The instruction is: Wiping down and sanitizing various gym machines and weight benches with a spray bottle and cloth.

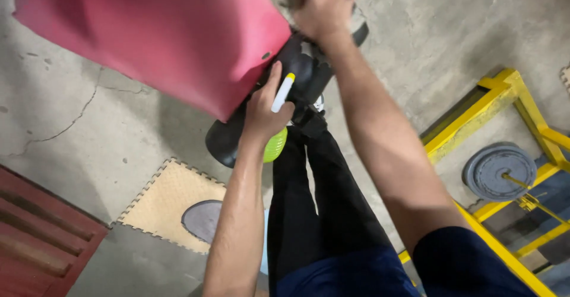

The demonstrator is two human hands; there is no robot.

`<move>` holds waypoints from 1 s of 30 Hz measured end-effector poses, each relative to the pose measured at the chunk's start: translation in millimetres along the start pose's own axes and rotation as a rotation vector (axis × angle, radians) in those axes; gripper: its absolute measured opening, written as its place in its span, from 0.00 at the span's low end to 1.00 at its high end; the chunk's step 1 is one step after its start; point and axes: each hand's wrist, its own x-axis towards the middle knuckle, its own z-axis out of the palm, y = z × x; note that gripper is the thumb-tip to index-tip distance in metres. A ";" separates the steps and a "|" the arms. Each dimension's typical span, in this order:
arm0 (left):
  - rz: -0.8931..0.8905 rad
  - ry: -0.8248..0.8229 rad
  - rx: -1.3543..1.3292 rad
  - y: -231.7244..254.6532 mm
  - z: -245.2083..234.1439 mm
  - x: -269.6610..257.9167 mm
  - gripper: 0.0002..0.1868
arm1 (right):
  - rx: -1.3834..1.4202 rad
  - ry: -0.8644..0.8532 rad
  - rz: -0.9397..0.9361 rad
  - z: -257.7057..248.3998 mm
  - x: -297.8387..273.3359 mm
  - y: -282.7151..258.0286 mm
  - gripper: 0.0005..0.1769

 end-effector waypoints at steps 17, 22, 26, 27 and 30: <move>-0.404 0.036 -0.386 13.8 2.5 9.8 0.39 | 0.056 0.343 -0.411 15.7 -111.4 49.4 0.31; -0.409 0.272 -0.650 -10.7 32.6 6.1 0.33 | 0.022 0.133 -0.646 23.0 -71.9 31.3 0.27; -0.326 0.733 -0.655 7.5 50.7 -4.5 0.29 | 0.215 -0.090 -0.912 -20.7 -57.3 -3.0 0.27; -0.310 0.844 -0.595 25.9 41.1 -7.9 0.27 | 0.109 -0.096 -1.002 -34.0 -58.2 -16.0 0.29; -0.213 0.963 -0.605 46.2 37.5 -9.4 0.21 | 0.030 -0.226 -1.172 -16.1 -35.5 -14.6 0.31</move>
